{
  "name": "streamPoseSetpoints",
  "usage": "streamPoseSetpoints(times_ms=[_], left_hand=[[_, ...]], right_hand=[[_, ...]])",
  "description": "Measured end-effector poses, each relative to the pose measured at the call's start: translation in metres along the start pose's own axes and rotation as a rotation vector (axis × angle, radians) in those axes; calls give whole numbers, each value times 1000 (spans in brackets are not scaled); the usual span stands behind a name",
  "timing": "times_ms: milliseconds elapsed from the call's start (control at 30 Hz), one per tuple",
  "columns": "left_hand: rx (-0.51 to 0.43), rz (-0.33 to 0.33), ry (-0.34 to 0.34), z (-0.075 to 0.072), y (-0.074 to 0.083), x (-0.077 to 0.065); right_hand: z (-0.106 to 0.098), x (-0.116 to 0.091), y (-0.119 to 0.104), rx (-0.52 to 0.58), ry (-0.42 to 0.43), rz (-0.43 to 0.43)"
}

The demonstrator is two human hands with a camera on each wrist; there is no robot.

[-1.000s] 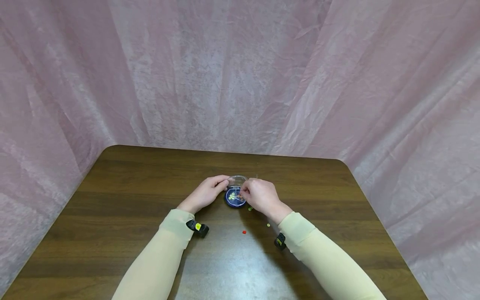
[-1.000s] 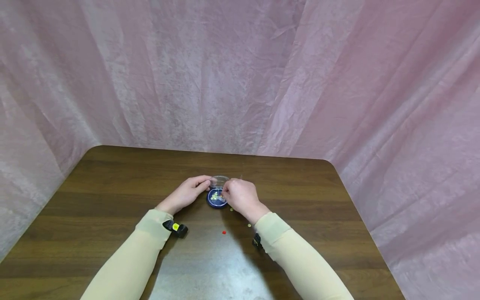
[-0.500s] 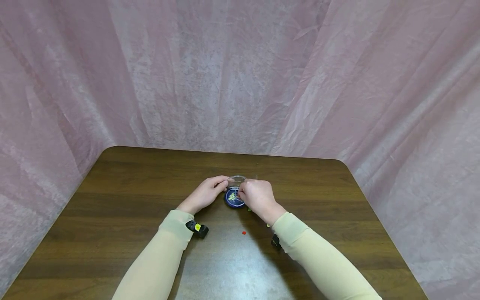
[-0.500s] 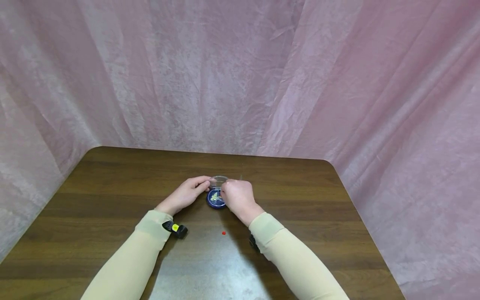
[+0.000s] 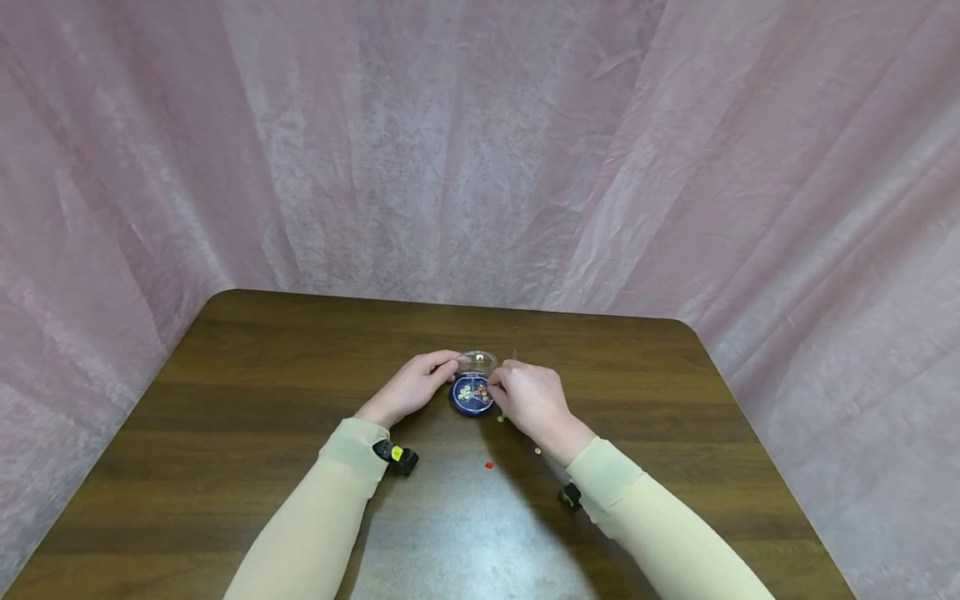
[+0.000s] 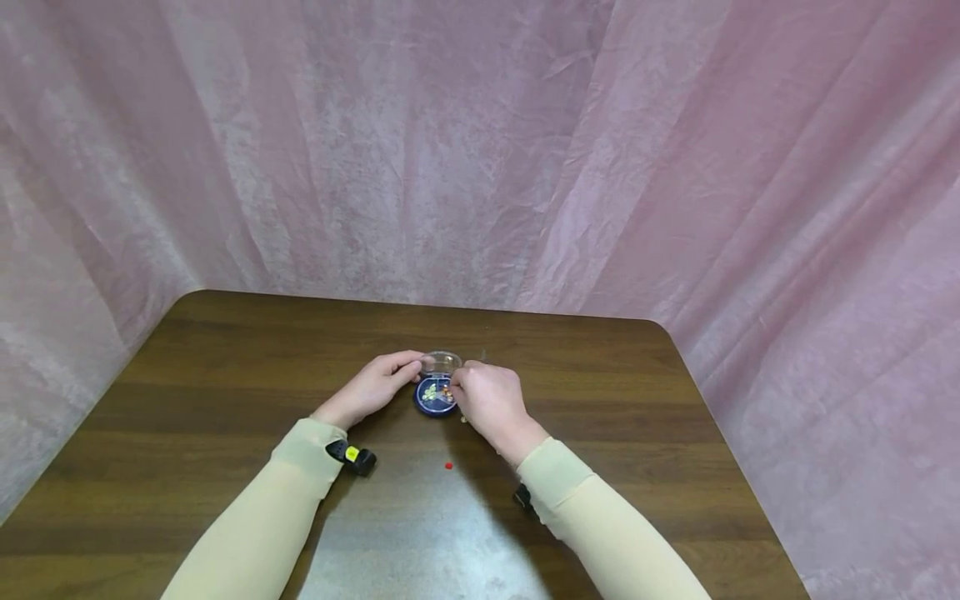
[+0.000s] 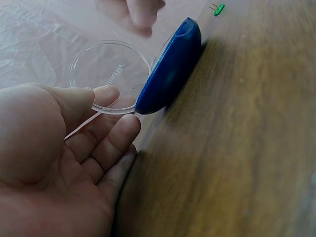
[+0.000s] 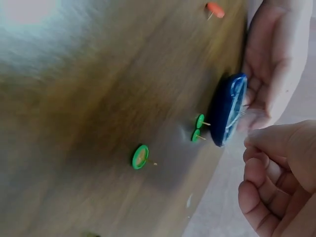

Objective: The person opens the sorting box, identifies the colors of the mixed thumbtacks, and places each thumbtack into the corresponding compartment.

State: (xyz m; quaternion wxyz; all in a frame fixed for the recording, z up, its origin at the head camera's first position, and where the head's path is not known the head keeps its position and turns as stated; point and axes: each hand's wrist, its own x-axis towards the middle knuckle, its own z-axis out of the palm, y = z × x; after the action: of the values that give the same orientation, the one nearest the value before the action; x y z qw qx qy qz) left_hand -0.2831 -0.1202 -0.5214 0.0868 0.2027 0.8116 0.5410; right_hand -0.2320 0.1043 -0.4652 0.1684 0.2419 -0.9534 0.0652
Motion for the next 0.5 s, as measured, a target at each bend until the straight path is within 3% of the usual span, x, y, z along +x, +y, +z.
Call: streamPoseSetpoints(times_ms=[133, 500], left_hand=[[7, -5, 2, 0, 0, -1], [16, -9, -6, 0, 2, -1]], right_hand=[[-11, -15, -1, 21, -15, -24], [-28, -45, -8, 100, -177, -170]])
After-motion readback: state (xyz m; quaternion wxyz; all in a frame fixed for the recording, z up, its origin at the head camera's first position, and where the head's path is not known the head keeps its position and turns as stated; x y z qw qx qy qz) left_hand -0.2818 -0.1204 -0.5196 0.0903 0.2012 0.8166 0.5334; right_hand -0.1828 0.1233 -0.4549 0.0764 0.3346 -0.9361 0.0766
